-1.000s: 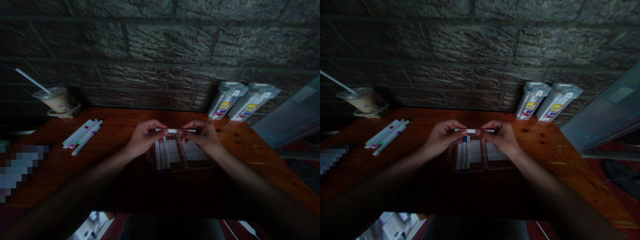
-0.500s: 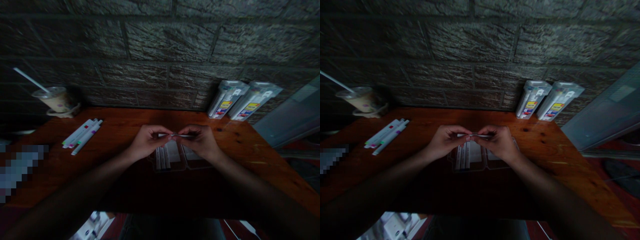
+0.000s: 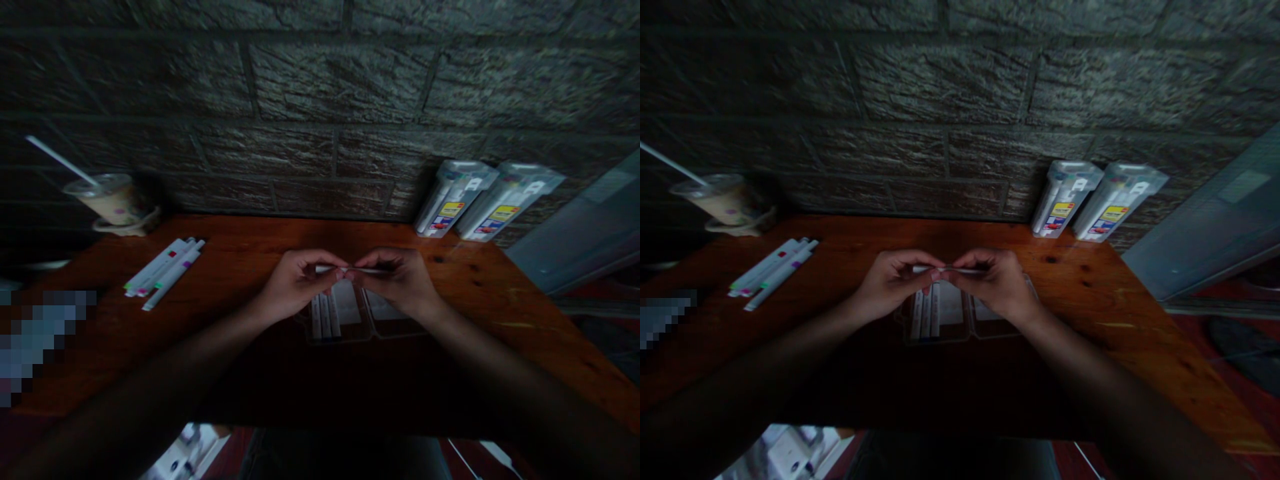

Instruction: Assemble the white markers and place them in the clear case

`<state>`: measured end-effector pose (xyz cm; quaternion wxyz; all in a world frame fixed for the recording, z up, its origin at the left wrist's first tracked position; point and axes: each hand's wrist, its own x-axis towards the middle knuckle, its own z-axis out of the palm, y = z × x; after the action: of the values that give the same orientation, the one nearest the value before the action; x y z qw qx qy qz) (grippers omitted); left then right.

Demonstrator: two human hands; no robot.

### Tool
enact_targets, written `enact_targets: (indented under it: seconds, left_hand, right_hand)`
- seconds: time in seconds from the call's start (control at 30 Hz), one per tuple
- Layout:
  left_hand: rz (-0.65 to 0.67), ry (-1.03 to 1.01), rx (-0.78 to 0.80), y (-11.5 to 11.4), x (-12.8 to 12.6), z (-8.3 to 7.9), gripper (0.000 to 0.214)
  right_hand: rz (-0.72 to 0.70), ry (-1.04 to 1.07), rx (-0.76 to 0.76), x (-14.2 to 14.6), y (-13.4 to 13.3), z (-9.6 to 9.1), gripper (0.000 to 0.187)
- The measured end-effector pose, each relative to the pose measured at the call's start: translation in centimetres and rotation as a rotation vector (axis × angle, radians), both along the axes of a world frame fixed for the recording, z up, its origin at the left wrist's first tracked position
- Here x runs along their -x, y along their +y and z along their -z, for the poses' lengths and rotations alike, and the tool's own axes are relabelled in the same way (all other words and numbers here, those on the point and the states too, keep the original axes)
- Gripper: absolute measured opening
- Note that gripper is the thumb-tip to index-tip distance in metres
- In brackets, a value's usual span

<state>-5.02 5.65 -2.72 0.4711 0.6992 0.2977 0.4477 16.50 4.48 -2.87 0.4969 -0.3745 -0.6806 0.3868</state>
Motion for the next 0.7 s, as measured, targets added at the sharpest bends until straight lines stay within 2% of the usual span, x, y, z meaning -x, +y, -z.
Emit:
enact_targets:
  seconds: [0.2,0.4,0.7]
  left_hand:
    - [-0.007,-0.044,0.038,0.3,0.2,0.0,0.011]
    - [-0.062,-0.113,0.105,0.6,0.4,-0.3,0.013]
    - [-0.077,-0.291,0.227,1.5,0.7,0.4,0.014]
  right_hand:
    - [0.009,-0.049,-0.051,-0.1,0.1,-0.2,0.013]
    - [0.043,0.006,-0.007,-0.2,0.5,-0.7,0.017]
    - [0.097,0.12,0.086,-0.4,0.5,-1.3,0.016]
